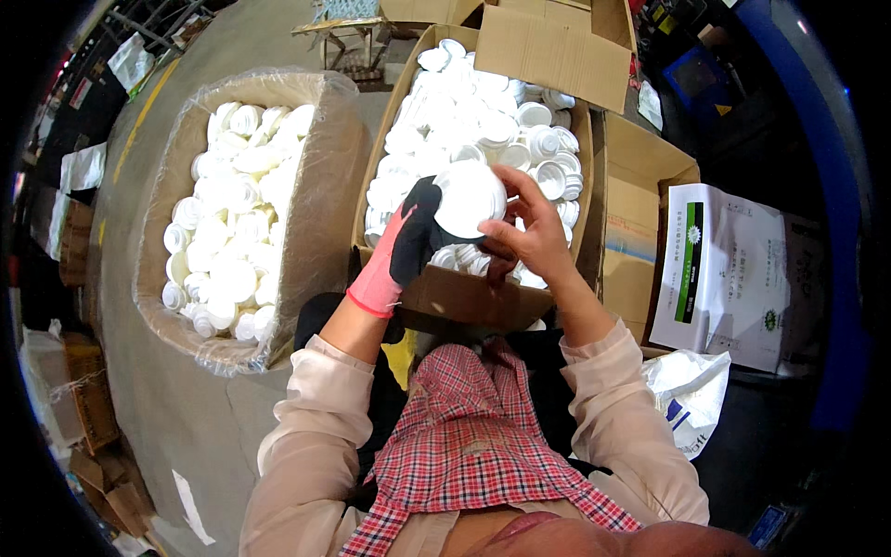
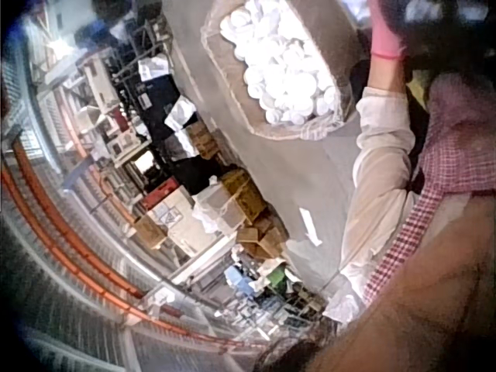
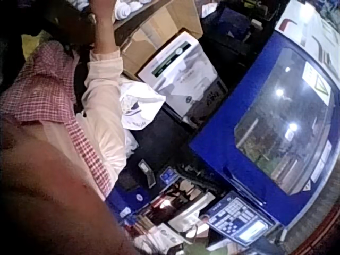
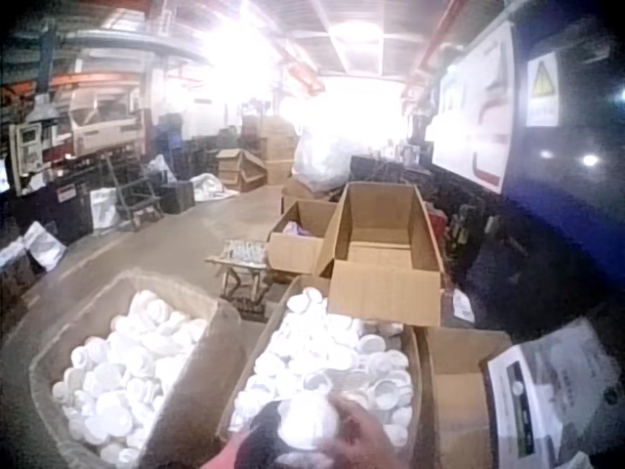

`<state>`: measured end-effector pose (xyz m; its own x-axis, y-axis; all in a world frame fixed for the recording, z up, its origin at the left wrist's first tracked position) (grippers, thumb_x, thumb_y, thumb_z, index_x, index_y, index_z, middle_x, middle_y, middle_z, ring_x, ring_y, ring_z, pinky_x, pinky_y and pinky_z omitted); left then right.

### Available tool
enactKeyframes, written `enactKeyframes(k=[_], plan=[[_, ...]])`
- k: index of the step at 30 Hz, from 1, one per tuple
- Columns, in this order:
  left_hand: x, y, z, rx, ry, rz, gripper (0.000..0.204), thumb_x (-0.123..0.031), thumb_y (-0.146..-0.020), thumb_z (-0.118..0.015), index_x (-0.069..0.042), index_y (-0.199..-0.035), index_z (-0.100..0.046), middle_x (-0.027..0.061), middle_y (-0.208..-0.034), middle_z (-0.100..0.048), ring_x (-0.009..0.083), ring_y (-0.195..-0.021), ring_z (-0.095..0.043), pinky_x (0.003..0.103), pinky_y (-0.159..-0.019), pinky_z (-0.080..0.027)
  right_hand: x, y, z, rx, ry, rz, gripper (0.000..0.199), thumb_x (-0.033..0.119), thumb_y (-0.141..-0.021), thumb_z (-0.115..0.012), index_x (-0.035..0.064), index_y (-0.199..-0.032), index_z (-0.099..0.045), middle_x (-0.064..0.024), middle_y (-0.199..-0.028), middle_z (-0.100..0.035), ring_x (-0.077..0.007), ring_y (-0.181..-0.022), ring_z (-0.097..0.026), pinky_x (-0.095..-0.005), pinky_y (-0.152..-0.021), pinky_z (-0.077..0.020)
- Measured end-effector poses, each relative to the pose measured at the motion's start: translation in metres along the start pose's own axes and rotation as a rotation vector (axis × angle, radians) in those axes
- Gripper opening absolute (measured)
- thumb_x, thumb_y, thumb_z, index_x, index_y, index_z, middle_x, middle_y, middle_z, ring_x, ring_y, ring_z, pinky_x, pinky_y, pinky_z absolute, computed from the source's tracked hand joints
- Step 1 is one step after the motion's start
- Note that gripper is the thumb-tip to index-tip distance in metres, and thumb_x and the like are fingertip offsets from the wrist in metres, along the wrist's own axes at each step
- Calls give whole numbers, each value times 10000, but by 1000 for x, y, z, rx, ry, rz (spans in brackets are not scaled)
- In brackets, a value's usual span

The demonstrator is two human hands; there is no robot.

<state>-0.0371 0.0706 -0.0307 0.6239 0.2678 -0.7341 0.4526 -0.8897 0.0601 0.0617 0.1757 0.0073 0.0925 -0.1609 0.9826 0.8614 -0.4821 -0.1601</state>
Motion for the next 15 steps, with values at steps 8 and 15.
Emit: enactKeyframes(k=[8,15], plan=[[-5,4,2,-135,-122,26,420,-251,-915,-610,19,-1228,-531,84,-1112,-618,161,-1001,-607,287,-848,-500,-1,3,-7,97,-79,-8,692,168,-771,-782,45,-1369,-456,-79,-1229,-532,-152,-1045,-556,-279,-894,-464],[-4,3,6,-101,-99,-15,478,-337,-958,-551,15,-1273,-478,109,-1185,-581,190,-1044,-599,319,-854,-523,-14,0,-2,61,-252,-78,509,75,-869,-660,12,-1342,-482,-65,-1154,-585,-125,-1017,-556,-258,-896,-450]])
Point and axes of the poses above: each hand's wrist, its own y-axis away from the middle knuckle, its own z-axis out of the back of the hand, x = y × z, the point moved 9 cm from there along -y, towards the middle knuckle
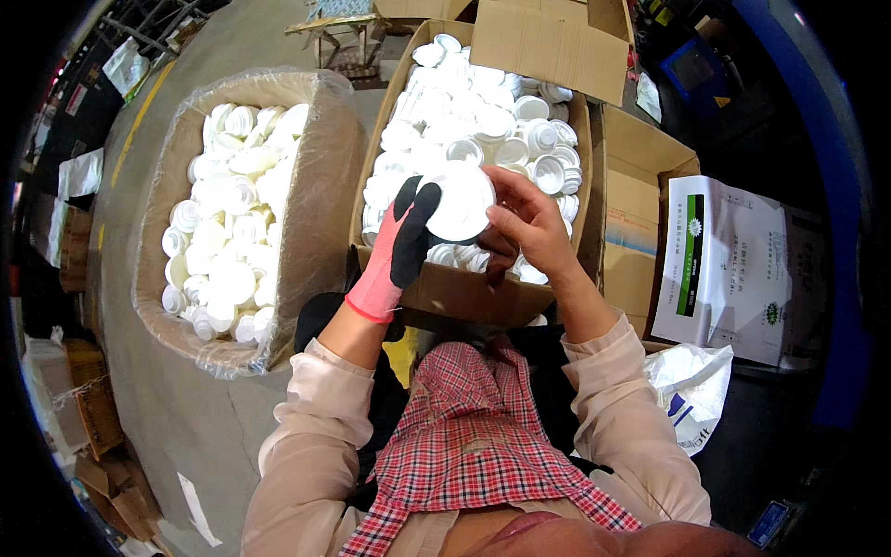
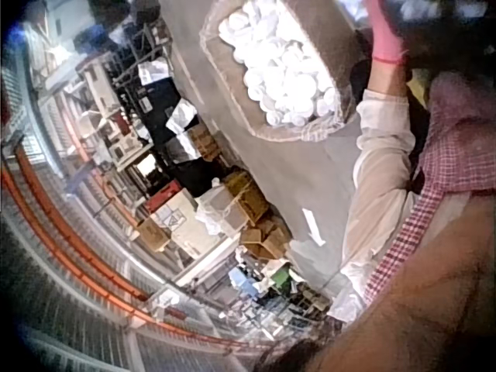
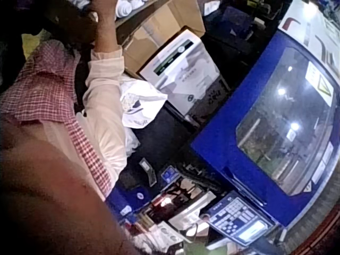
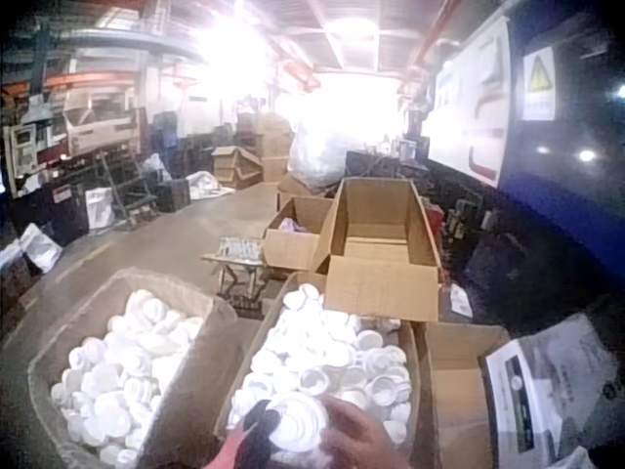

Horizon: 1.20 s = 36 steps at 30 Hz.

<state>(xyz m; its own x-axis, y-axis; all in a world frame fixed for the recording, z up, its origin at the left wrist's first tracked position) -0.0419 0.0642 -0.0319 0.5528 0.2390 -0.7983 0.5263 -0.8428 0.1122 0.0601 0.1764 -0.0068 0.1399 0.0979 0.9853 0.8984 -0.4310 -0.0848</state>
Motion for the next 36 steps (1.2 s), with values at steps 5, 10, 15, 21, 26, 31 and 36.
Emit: enactKeyframes(k=[5,10,15,21,26,31,36], plan=[[-2,-3,-19,208,395,100,501,-410,-1023,-353,-19,-1327,-426,134,-1246,-542,260,-1134,-570,403,-933,-536,0,-5,9,-115,-21,5,432,53,-880,-633,5,-1295,-523,-54,-1153,-599,-124,-1022,-563,-265,-882,-466],[6,-4,6,-1,120,-11,467,-196,-914,-615,-24,-1315,-447,117,-1197,-578,218,-1104,-589,369,-862,-557,-11,-7,12,-74,43,-9,403,39,-885,-625,29,-1279,-541,-50,-1130,-603,-116,-970,-578,-272,-863,-483],[8,-16,28,-17,407,108,467,-312,-935,-574,-91,-1335,-479,137,-1278,-569,313,-1159,-567,572,-939,-481,-90,-10,56,2,1118,-15,486,224,-741,-756,43,-1158,-584,-205,-1062,-581,-377,-1095,-518,-461,-911,-445],[16,-18,41,-57,450,134,414,-266,-928,-587,-73,-1285,-506,121,-1230,-595,287,-1105,-605,526,-870,-543,-151,-13,72,-97,1182,-101,228,156,-794,-604,-8,-952,-610,-215,-887,-615,-398,-884,-611,-476,-735,-489],[2,-12,24,-86,286,1,372,-193,-903,-633,-68,-1233,-516,99,-1155,-595,262,-1055,-617,499,-840,-553,-58,-15,63,-268,140,-23,246,150,-852,-663,-12,-1034,-633,-54,-1058,-602,-136,-940,-568,-274,-837,-450],[13,-8,8,-98,53,-3,417,-163,-889,-645,-10,-1248,-496,102,-1125,-599,202,-1007,-622,380,-814,-569,-26,-9,21,-222,55,102,239,79,-879,-629,-5,-1103,-623,-22,-1073,-604,-84,-950,-545,-242,-847,-442],[6,1,-6,-64,-265,-95,485,-66,-822,-713,10,-1245,-489,102,-1123,-606,178,-1001,-609,314,-786,-555,-18,-17,35,-291,88,54,126,55,-863,-629,3,-973,-593,-2,-873,-616,-77,-828,-553,-239,-765,-452]])
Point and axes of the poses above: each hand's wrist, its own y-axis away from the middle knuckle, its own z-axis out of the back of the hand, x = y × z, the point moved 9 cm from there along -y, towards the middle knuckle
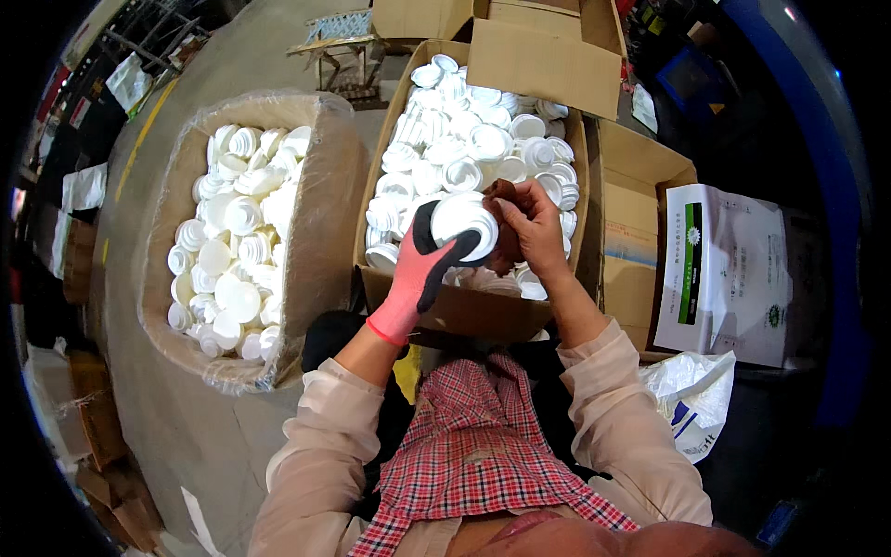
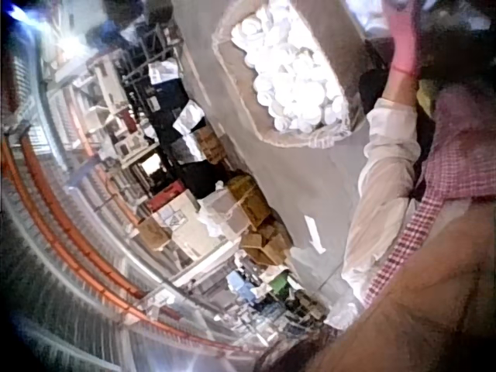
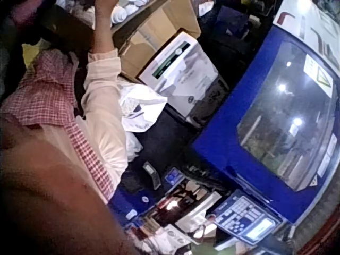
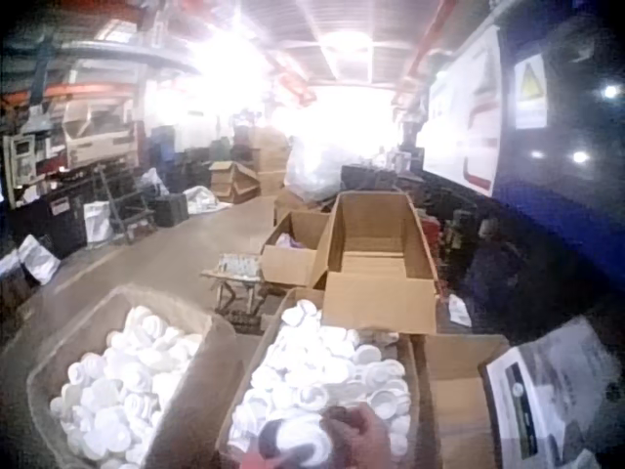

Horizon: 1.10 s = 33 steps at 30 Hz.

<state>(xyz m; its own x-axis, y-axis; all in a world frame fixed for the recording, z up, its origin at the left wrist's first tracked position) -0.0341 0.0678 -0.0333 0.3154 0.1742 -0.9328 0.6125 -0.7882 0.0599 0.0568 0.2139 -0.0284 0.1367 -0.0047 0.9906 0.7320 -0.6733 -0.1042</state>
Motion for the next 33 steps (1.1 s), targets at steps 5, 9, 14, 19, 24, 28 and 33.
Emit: enactKeyframes(k=[5,9,14,19,24,28,33], plan=[[-4,-1,2,-79,303,-6,426,-60,-837,-698,6,-1218,-519,84,-1098,-622,161,-974,-615,293,-830,-516,-7,8,1,99,-49,-42,111,53,-876,-622,33,-951,-543,-2,-890,-593,-67,-822,-534,-232,-759,-442],[-16,-2,-7,-10,189,15,481,-67,-816,-711,7,-1246,-508,81,-1122,-612,163,-1013,-599,291,-863,-502,8,19,-1,85,-132,8,114,18,-869,-615,42,-959,-548,1,-888,-597,-81,-845,-555,-237,-773,-451],[5,3,-20,196,-162,-2,617,-87,-725,-789,-9,-1265,-502,108,-1225,-556,169,-1130,-527,322,-966,-444,12,9,8,161,0,-19,117,43,-880,-619,39,-970,-545,5,-897,-598,-63,-837,-532,-224,-760,-448],[-5,-5,-7,16,-8,-117,645,-27,-747,-753,-2,-1312,-442,89,-1203,-568,184,-1111,-549,319,-943,-457,21,7,5,9,-88,48,121,68,-918,-609,41,-1008,-534,-6,-930,-610,-71,-862,-552,-228,-764,-450],[-10,-3,-8,7,51,-141,679,-45,-719,-788,5,-1302,-444,95,-1197,-562,180,-1085,-559,316,-935,-462,27,13,4,-73,-245,67,142,43,-893,-643,22,-1013,-570,-19,-913,-643,-90,-855,-602,-238,-786,-478],[-22,1,-14,118,-115,-161,642,-107,-678,-827,11,-1232,-526,87,-1136,-605,167,-1065,-566,320,-933,-461,27,11,8,54,-161,60,104,6,-854,-653,22,-936,-591,-23,-892,-632,-94,-851,-586,-234,-786,-471],[8,10,-12,186,-573,-129,682,-227,-616,-846,8,-1185,-553,147,-1116,-604,208,-1040,-580,341,-905,-459,41,12,-28,442,387,243,176,-25,-732,-657,44,-866,-568,-60,-890,-557,-219,-869,-545,-324,-783,-449]])
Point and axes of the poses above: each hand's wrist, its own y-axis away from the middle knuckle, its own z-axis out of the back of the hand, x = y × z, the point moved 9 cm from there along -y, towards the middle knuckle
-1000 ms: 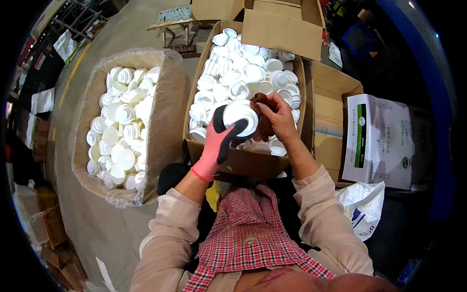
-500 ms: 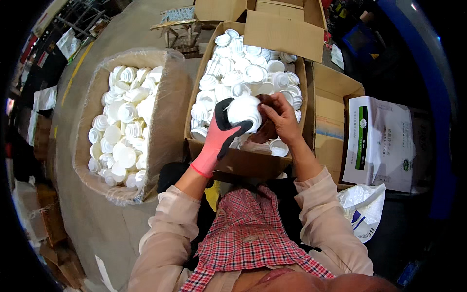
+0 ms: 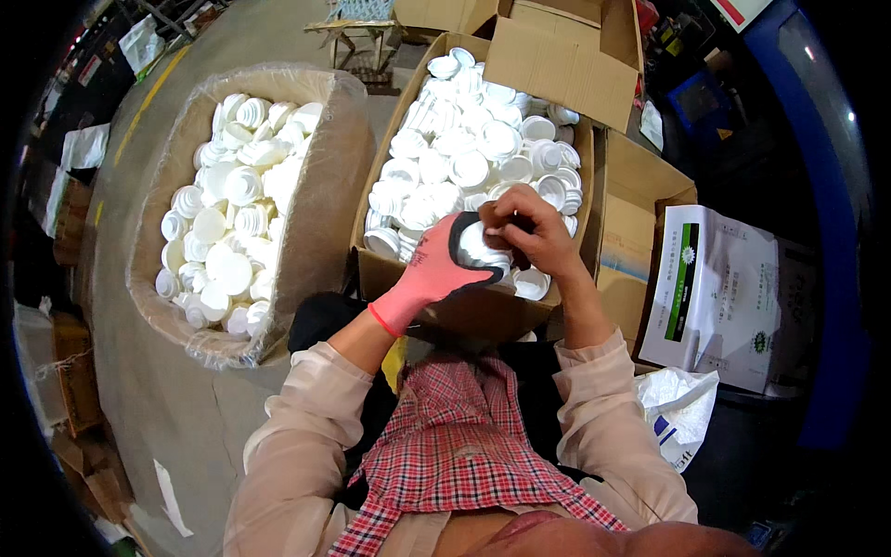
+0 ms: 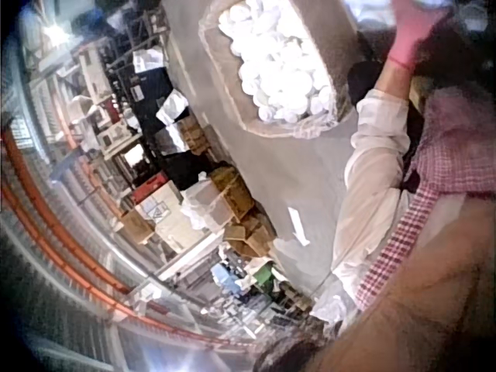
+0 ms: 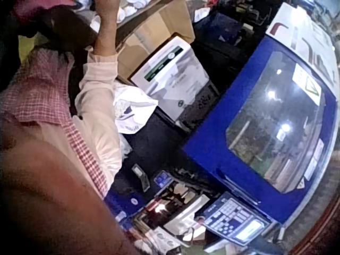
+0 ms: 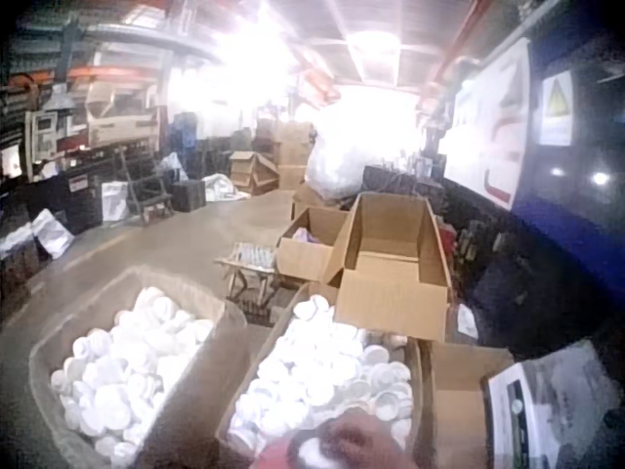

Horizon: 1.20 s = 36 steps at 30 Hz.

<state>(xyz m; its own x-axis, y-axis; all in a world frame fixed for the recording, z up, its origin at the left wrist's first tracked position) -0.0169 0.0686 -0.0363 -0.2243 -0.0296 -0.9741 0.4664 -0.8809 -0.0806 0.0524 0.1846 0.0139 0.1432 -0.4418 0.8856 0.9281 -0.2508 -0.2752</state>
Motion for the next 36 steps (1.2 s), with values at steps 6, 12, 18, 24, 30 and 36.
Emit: enactKeyframes(k=[6,12,18,24,30,36], plan=[[-24,-4,1,-22,-347,-115,815,-228,-605,-847,-9,-1283,-453,159,-1183,-543,265,-1093,-556,375,-927,-450,7,-2,-14,-51,249,17,206,105,-767,-713,64,-878,-544,-83,-885,-544,-248,-852,-564,-356,-771,-471],[-29,-6,8,-55,94,-145,943,-151,-613,-829,-22,-1413,-347,153,-1278,-504,265,-1173,-524,372,-966,-447,-19,5,10,-87,-114,-163,231,174,-822,-720,35,-910,-558,-43,-815,-560,-108,-767,-523,-266,-691,-451],[-23,-4,-2,-23,-195,-234,962,-171,-594,-859,-2,-1400,-361,135,-1271,-521,247,-1144,-540,361,-958,-446,23,2,-15,-97,307,154,271,136,-734,-744,48,-856,-519,-106,-856,-535,-278,-800,-560,-356,-680,-462],[-11,-18,43,-133,143,-191,902,-121,-598,-849,-27,-1373,-397,100,-1273,-517,207,-1160,-514,337,-972,-430,-66,24,17,16,182,-352,309,161,-780,-735,9,-1012,-600,-116,-861,-633,-239,-788,-616,-342,-730,-485],[-14,-13,41,-127,391,-27,619,-62,-693,-792,13,-1246,-526,91,-1182,-588,177,-1113,-544,320,-978,-425,-48,26,2,19,-185,-438,614,180,-765,-787,41,-1282,-487,-124,-1254,-532,-236,-1114,-551,-330,-917,-460],[5,-8,35,-183,910,187,435,-312,-1001,-459,2,-1298,-509,84,-1226,-584,178,-1127,-546,311,-966,-426,-25,11,-26,-117,-697,-372,731,117,-797,-754,34,-1390,-336,-144,-1250,-513,-240,-1101,-556,-365,-797,-568]])
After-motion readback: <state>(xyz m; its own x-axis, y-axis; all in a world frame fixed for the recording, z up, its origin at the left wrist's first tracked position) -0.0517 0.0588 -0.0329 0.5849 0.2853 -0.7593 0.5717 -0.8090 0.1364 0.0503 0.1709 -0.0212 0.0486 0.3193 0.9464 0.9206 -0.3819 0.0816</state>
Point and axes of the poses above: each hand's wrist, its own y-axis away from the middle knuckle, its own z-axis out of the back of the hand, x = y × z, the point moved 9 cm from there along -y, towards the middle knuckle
